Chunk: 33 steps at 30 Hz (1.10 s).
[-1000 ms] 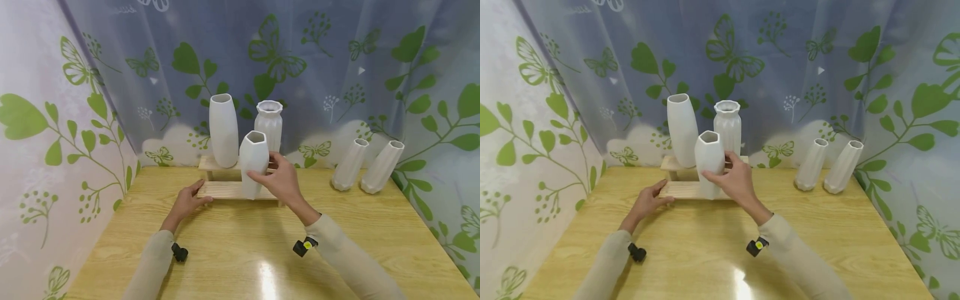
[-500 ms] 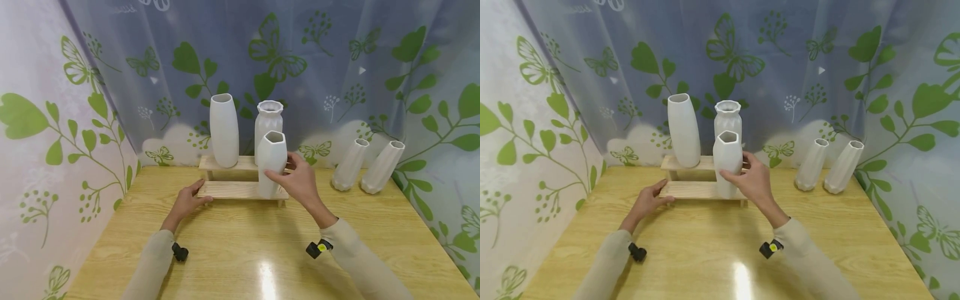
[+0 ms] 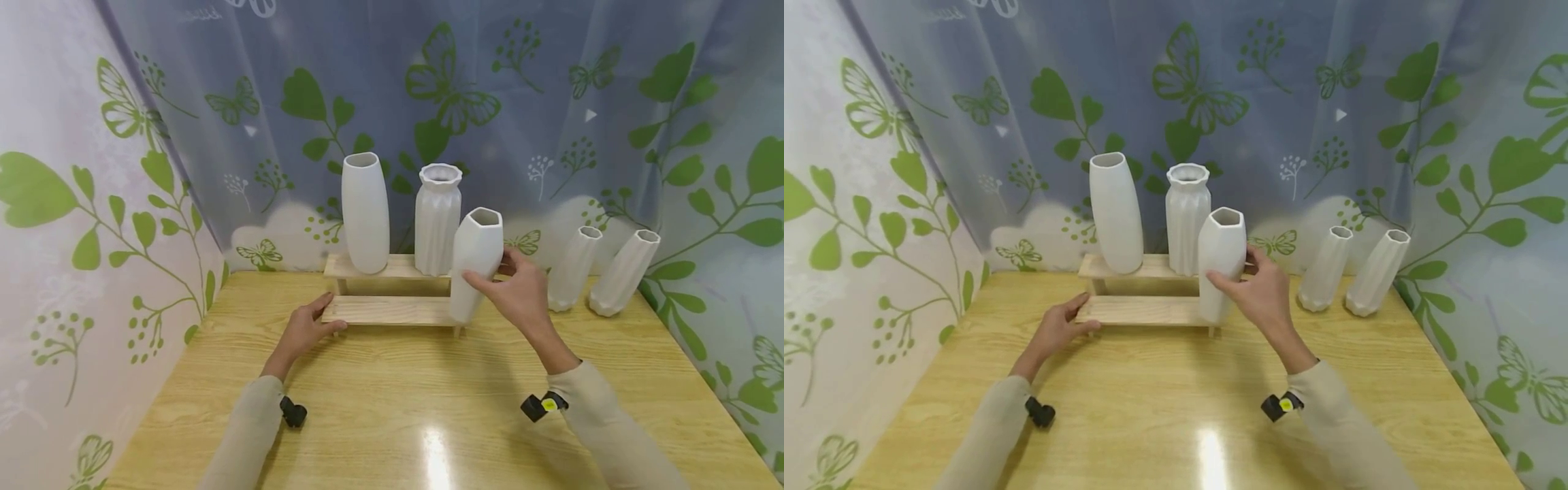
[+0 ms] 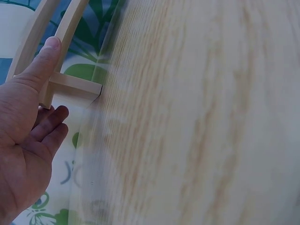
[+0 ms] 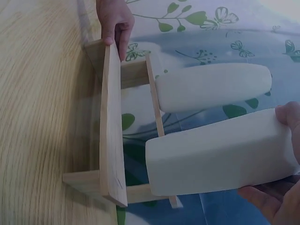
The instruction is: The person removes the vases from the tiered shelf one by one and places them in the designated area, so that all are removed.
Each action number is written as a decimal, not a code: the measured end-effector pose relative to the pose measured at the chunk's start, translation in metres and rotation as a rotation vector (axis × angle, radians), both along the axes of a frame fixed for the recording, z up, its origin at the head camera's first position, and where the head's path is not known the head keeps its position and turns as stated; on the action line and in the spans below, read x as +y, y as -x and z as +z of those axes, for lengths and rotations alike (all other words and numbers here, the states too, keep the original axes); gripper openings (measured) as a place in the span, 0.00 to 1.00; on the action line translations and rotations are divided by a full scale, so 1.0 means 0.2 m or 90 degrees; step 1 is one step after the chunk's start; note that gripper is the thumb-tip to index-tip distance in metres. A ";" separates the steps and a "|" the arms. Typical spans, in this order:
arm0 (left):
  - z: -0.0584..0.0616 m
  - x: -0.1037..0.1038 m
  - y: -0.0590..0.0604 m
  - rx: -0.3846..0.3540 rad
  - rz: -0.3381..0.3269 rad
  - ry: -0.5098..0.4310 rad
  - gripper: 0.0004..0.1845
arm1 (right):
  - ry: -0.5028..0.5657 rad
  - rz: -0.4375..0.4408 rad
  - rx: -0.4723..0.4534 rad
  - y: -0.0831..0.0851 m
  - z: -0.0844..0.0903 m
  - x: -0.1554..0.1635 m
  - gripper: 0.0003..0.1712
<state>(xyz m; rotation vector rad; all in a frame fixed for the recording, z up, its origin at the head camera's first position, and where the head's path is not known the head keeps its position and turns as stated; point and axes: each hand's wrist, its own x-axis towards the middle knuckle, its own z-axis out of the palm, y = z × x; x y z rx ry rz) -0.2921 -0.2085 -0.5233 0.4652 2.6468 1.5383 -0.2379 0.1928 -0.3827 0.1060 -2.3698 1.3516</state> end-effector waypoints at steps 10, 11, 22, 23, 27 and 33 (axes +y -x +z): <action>-0.01 -0.01 0.00 0.011 0.000 0.005 0.47 | -0.013 -0.057 -0.005 0.02 -0.02 0.13 0.44; -0.01 -0.01 0.00 0.011 0.001 0.004 0.47 | -0.014 -0.062 -0.003 0.03 -0.02 0.14 0.44; 0.00 0.00 0.00 0.013 0.002 0.006 0.48 | -0.010 -0.106 -0.001 0.10 -0.09 0.24 0.46; 0.00 0.00 0.00 0.012 0.005 0.004 0.48 | -0.008 -0.109 -0.004 0.11 -0.10 0.25 0.46; 0.01 0.00 0.00 0.013 0.000 0.001 0.48 | -0.002 -0.125 -0.005 0.14 -0.14 0.28 0.48; 0.01 0.00 0.00 0.003 -0.002 -0.009 0.49 | -0.002 -0.136 0.001 0.19 -0.20 0.30 0.47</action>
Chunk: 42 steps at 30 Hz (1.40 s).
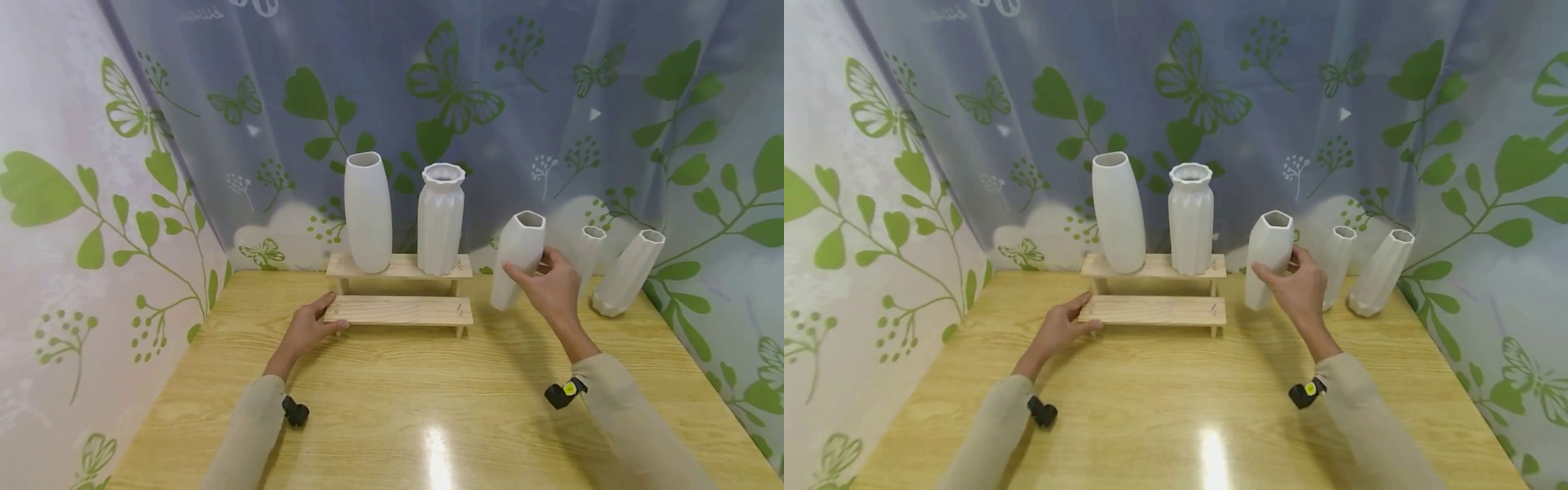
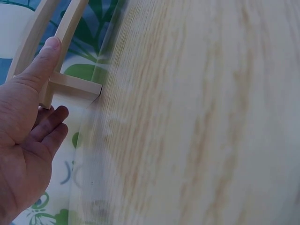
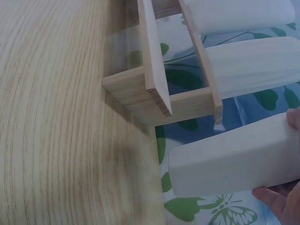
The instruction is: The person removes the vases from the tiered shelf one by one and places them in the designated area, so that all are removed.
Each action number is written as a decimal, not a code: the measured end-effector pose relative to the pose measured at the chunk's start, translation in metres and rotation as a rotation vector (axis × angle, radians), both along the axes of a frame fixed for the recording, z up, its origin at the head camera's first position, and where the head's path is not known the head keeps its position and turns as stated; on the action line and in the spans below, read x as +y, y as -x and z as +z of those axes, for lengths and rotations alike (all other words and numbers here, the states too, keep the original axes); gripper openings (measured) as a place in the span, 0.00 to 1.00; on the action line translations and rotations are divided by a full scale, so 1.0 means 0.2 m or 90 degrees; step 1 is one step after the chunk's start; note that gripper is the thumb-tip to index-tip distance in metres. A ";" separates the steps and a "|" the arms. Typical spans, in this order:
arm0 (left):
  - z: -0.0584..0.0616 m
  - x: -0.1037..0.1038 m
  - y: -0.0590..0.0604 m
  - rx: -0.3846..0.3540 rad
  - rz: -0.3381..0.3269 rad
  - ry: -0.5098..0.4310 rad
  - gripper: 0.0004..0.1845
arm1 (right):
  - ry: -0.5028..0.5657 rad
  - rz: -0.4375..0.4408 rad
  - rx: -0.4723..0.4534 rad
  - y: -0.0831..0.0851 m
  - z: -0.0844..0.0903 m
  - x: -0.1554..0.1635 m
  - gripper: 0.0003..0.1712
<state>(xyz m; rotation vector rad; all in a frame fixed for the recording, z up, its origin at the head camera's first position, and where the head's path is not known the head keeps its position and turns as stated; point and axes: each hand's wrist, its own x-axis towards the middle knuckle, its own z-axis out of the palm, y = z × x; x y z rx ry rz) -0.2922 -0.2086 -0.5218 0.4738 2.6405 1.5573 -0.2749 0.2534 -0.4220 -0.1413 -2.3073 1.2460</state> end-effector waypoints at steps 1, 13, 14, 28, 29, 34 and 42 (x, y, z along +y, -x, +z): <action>0.00 0.00 0.00 -0.002 0.001 0.000 0.49 | -0.001 -0.001 -0.001 0.01 -0.01 0.00 0.47; 0.01 0.01 0.01 -0.011 0.009 0.000 0.49 | 0.002 -0.031 -0.016 0.10 -0.08 0.03 0.47; 0.01 0.01 0.01 -0.011 0.008 0.003 0.49 | 0.002 -0.034 -0.016 0.10 -0.08 0.03 0.46; 0.00 0.01 0.01 -0.015 0.014 0.002 0.48 | 0.013 -0.046 -0.023 0.16 -0.17 0.05 0.46; 0.01 0.01 0.00 -0.015 0.014 0.001 0.48 | 0.012 -0.045 -0.023 0.17 -0.17 0.05 0.46; 0.01 0.01 0.00 -0.016 0.018 0.004 0.47 | 0.014 -0.044 -0.020 0.19 -0.19 0.06 0.46; 0.01 0.01 -0.01 -0.011 0.022 0.008 0.48 | 0.013 -0.053 -0.029 0.20 -0.21 0.07 0.47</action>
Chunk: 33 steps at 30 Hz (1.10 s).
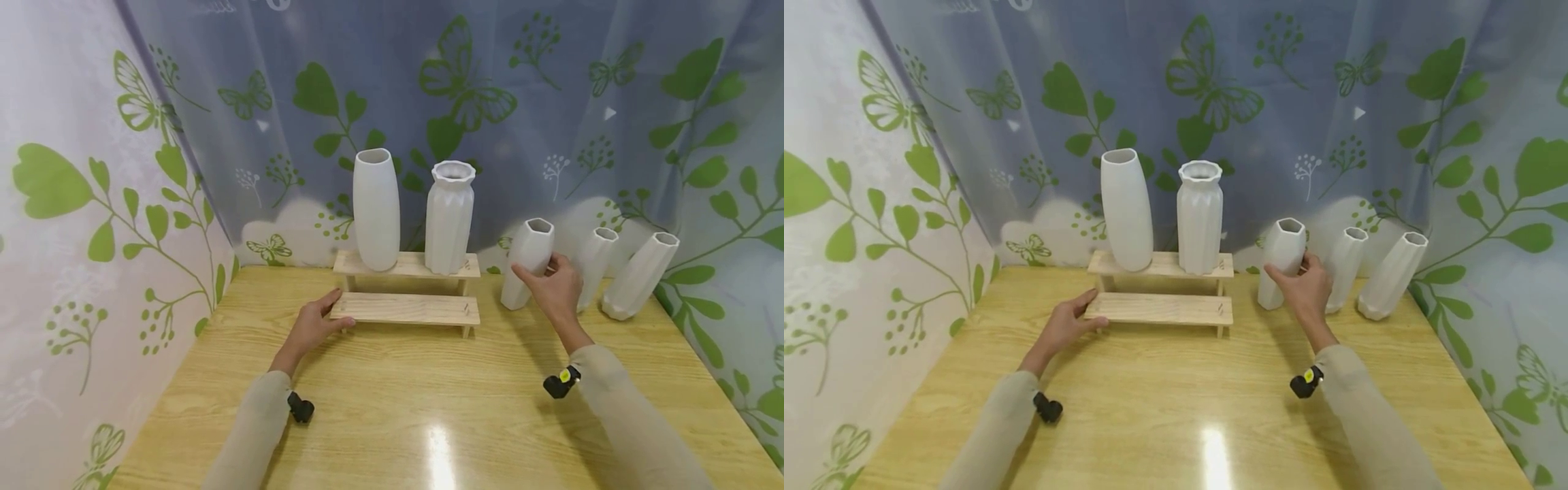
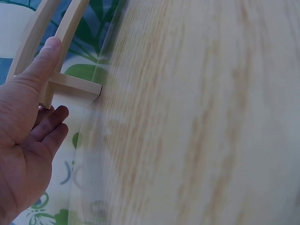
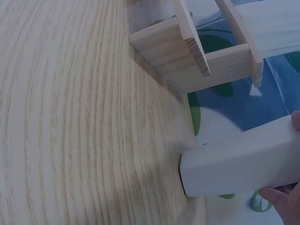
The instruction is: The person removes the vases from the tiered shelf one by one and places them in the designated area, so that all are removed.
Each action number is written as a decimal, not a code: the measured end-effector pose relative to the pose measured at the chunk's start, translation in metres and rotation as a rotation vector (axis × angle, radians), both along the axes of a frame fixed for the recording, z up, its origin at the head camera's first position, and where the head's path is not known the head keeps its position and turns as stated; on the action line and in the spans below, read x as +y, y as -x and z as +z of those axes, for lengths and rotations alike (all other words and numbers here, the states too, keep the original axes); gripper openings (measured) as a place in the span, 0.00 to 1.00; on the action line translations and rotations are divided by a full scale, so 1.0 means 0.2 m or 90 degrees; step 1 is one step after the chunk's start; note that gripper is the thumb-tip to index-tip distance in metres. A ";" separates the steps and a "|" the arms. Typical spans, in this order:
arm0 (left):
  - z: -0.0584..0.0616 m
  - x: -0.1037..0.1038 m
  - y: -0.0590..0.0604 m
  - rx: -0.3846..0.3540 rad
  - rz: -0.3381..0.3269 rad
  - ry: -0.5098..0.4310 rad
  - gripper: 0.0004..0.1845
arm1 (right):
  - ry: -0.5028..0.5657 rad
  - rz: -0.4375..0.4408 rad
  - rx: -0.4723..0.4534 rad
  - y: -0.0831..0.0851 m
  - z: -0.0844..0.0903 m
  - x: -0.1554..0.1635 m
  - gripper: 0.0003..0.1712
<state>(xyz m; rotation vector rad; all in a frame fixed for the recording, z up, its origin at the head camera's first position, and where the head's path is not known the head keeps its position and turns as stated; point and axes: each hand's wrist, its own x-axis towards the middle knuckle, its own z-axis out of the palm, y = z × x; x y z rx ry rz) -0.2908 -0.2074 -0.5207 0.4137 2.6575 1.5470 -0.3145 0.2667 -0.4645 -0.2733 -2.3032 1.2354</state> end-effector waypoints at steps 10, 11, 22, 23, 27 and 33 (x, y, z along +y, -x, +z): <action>0.00 0.00 0.01 0.008 -0.002 -0.002 0.48 | 0.004 0.013 0.006 -0.02 0.00 -0.01 0.47; 0.00 0.00 0.01 0.007 -0.002 -0.003 0.48 | 0.004 0.013 0.005 -0.02 0.00 -0.01 0.47; 0.00 0.00 0.00 0.005 -0.007 -0.007 0.49 | 0.009 0.024 -0.005 -0.04 -0.01 0.00 0.51; 0.00 0.00 0.00 0.004 -0.007 -0.008 0.49 | 0.011 0.027 -0.005 -0.04 -0.01 0.00 0.51; 0.00 0.00 0.00 0.000 -0.010 -0.014 0.49 | 0.031 0.043 -0.015 -0.06 0.00 0.02 0.52; 0.00 0.00 0.00 -0.003 -0.014 -0.016 0.47 | 0.067 0.043 -0.028 -0.12 0.02 0.03 0.50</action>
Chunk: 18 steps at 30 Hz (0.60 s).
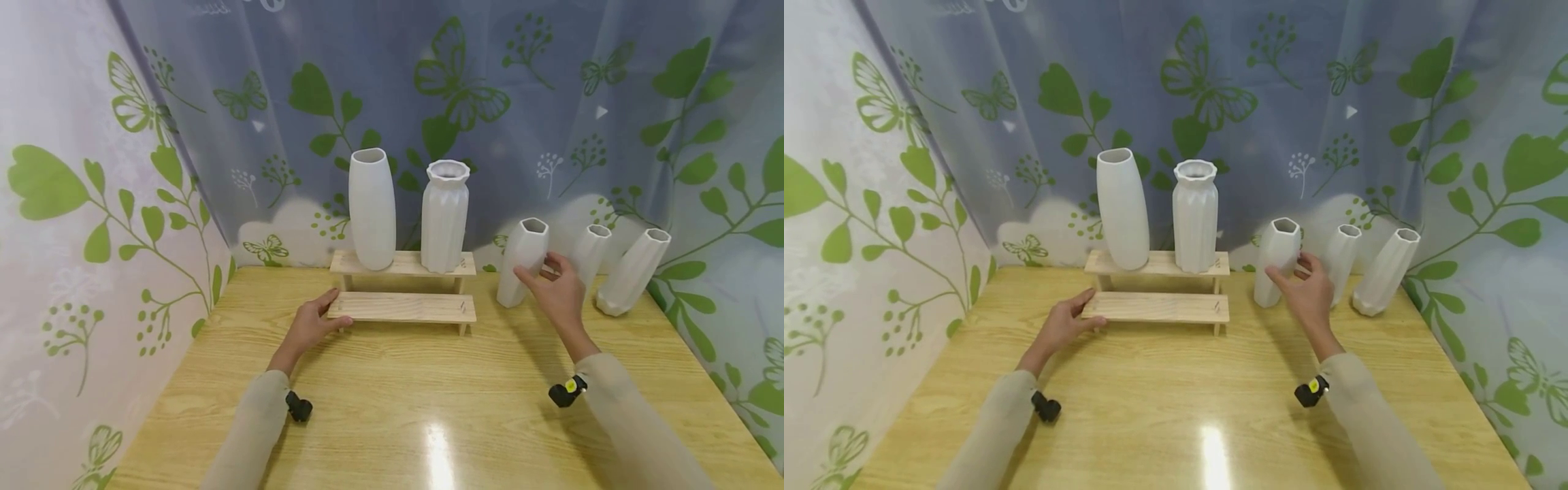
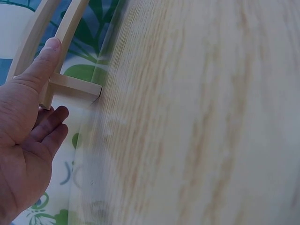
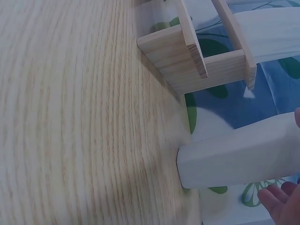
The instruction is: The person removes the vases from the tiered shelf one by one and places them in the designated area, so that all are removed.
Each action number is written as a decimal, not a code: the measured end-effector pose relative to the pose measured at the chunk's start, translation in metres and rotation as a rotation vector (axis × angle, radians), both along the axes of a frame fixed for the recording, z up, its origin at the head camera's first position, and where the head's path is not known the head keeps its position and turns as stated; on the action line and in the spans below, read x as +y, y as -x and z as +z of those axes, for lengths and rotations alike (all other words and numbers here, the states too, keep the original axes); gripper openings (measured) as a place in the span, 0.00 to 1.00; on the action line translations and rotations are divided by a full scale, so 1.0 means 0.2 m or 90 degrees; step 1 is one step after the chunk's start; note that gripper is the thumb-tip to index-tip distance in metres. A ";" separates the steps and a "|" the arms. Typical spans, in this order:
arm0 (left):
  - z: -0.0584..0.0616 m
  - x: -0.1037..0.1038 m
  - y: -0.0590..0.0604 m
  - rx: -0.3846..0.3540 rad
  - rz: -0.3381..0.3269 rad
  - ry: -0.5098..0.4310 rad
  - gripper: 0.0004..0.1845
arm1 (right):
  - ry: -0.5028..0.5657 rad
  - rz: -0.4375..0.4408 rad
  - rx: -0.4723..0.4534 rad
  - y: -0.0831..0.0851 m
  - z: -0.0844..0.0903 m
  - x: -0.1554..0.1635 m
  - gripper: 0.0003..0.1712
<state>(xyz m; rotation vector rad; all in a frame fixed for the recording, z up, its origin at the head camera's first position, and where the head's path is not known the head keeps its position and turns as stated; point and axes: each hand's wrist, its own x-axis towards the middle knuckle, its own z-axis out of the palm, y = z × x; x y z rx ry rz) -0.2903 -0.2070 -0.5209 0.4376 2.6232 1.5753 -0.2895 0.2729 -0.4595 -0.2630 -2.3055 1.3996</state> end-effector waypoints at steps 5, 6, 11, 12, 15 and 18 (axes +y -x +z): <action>0.05 0.01 -0.03 -0.008 -0.009 0.003 0.45 | -0.016 -0.009 0.005 -0.06 0.03 0.00 0.48; 0.07 0.01 -0.04 -0.009 -0.011 0.004 0.44 | -0.022 -0.010 0.010 -0.07 0.04 0.00 0.47; 0.17 0.04 -0.10 -0.008 -0.015 0.022 0.43 | -0.021 -0.005 0.045 -0.12 0.07 -0.02 0.43; 0.18 0.04 -0.11 -0.008 -0.015 0.024 0.42 | -0.018 -0.002 0.054 -0.12 0.07 -0.03 0.42; 0.19 0.04 -0.11 -0.008 -0.016 0.020 0.42 | -0.015 0.002 0.074 -0.14 0.09 -0.04 0.40; 0.13 0.03 -0.07 -0.013 -0.010 0.008 0.44 | -0.018 0.002 0.084 -0.17 0.12 -0.06 0.39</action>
